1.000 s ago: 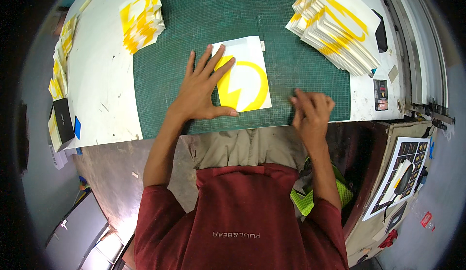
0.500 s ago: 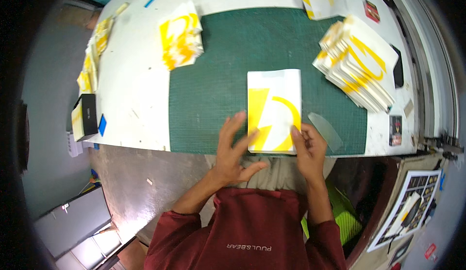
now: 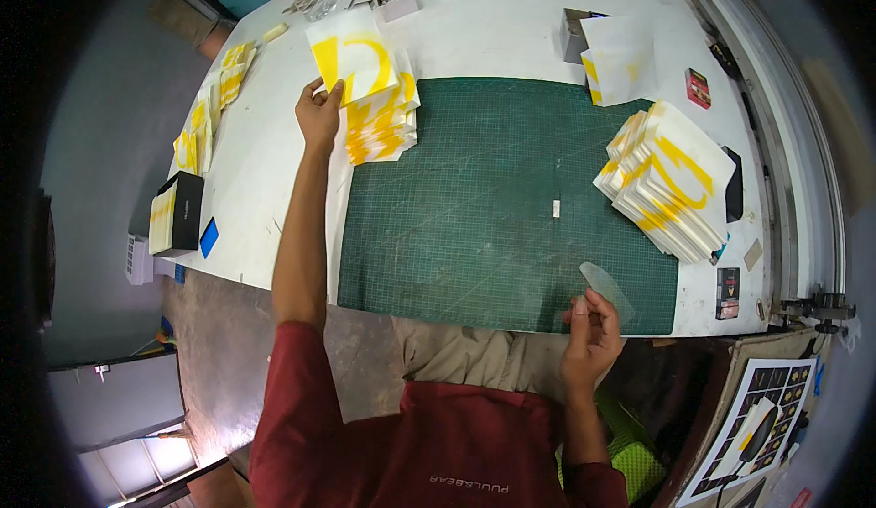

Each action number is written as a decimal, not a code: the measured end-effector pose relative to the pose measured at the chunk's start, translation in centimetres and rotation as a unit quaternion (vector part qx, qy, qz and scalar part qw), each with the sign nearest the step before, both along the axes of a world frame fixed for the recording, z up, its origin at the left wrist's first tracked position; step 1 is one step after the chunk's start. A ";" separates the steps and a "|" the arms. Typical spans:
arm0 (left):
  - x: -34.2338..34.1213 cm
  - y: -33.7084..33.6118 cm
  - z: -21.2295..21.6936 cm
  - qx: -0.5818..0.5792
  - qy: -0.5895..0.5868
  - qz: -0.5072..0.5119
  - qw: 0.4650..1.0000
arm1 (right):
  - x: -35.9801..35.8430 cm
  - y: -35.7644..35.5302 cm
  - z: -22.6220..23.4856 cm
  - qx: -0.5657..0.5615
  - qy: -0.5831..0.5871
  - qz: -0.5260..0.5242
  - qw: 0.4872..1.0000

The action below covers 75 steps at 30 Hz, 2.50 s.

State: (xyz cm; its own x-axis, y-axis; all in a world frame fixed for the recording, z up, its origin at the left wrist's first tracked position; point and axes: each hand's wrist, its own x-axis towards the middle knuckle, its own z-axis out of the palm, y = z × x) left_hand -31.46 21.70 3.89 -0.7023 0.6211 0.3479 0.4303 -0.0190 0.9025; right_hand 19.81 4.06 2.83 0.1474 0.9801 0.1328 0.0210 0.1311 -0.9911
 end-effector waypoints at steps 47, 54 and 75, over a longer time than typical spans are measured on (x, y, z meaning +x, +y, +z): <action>26.6 -17.2 -1.4 -0.129 -0.399 -0.332 0.845 | 3.4 4.6 1.0 -0.091 0.042 0.084 0.991; 24.6 -18.2 -3.7 -0.126 -0.379 -0.408 0.821 | 4.0 5.3 0.3 -0.273 0.297 0.389 0.828; 24.9 -15.3 -2.1 -0.128 -0.608 -0.318 0.716 | 4.1 8.8 -3.1 -0.218 0.159 0.453 0.850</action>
